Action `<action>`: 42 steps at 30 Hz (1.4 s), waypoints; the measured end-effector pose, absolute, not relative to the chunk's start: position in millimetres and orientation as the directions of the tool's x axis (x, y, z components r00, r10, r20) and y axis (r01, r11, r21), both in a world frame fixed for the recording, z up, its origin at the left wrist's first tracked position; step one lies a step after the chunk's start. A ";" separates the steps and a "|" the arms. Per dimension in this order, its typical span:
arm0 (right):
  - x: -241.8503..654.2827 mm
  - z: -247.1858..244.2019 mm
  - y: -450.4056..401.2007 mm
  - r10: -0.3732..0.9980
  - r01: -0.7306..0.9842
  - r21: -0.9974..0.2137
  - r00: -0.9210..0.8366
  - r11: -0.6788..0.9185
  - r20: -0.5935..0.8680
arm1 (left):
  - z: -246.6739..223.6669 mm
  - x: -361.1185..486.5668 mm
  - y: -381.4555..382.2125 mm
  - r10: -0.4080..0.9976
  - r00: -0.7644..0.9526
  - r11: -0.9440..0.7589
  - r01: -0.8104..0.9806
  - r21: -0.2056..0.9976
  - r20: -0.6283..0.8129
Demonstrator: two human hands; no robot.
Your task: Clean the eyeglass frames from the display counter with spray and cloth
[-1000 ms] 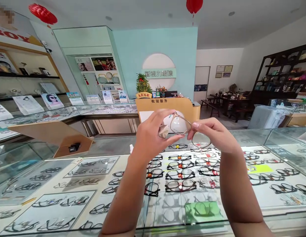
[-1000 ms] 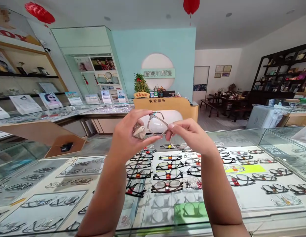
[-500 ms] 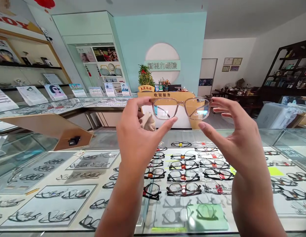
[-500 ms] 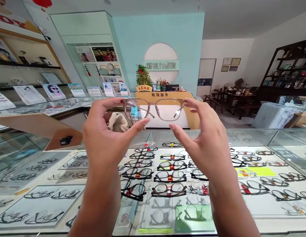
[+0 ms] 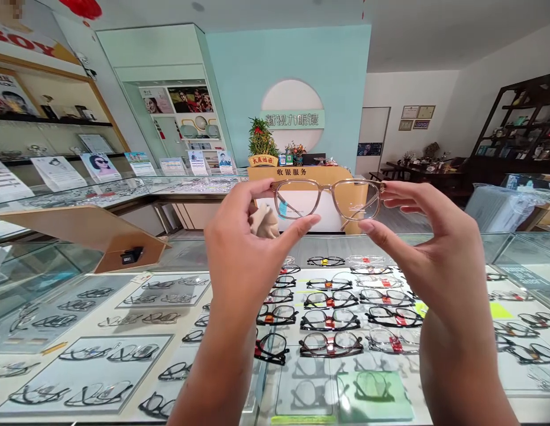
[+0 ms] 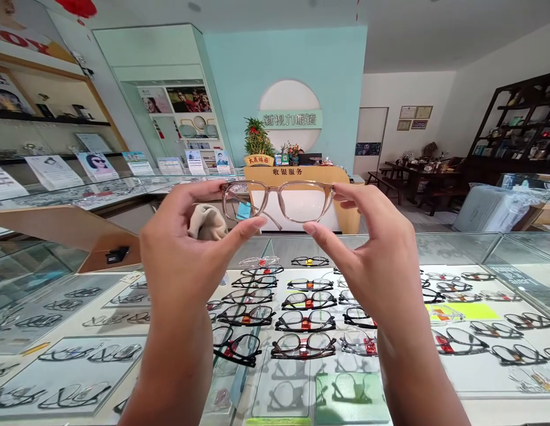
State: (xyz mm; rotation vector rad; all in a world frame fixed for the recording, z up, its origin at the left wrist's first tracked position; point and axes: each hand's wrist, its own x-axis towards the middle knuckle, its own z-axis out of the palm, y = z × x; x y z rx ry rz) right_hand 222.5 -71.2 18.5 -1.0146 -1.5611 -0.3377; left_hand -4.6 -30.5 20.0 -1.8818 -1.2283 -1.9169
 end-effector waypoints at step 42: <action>220.7 16.9 -53.9 0.573 0.801 -0.406 0.098 0.440 0.814 | 12.9 12.3 -20.1 0.309 -0.126 -0.652 0.693 0.306 0.943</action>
